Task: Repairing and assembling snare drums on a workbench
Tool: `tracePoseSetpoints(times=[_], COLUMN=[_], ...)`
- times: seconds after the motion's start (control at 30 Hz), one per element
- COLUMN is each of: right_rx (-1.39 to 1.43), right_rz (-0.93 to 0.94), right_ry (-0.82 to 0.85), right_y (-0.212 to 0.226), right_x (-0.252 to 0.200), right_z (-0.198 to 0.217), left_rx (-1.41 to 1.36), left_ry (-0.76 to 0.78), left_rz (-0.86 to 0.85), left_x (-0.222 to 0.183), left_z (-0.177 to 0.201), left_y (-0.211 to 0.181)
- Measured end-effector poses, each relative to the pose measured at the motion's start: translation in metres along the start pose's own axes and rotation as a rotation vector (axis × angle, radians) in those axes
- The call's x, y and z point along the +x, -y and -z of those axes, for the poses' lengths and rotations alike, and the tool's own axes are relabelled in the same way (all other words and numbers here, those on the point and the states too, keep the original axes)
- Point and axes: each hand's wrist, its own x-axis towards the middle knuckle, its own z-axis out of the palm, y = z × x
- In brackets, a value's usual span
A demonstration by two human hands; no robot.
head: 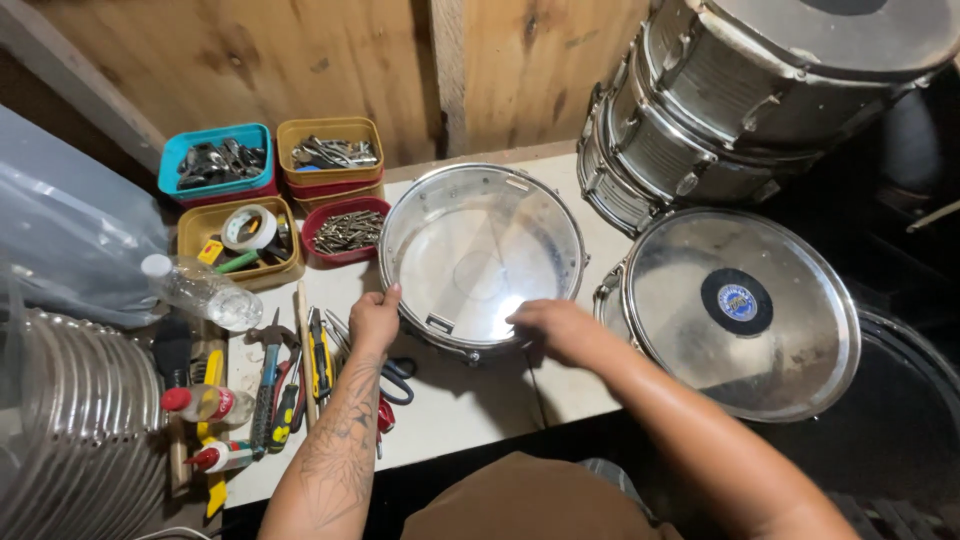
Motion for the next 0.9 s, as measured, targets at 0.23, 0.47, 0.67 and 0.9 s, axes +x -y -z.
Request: tracePoseSetpoints(times=[0.23,0.47,0.67,0.9], right_rx=[-0.011,-0.122,-0.108,-0.251], right_rz=[0.180,0.250,0.392,0.493], right_ry=[0.001,0.011,0.003,0.014], right_y=[0.002,0.011,0.014,0.017], right_x=[0.028,0.028,0.025,0.020], right_z=[-0.072,-0.065,-0.074,-0.056], left_rx=[-0.015,-0.017,-0.034,-0.095], left_ry=[-0.010,0.001,-0.013,-0.059], left_rz=[0.013,0.024,0.034,0.143], left_x=[-0.002,0.014,-0.013,-0.068], left_z=[-0.001,-0.009,0.002,0.013], left_y=[0.006,0.022,-0.001,-0.027])
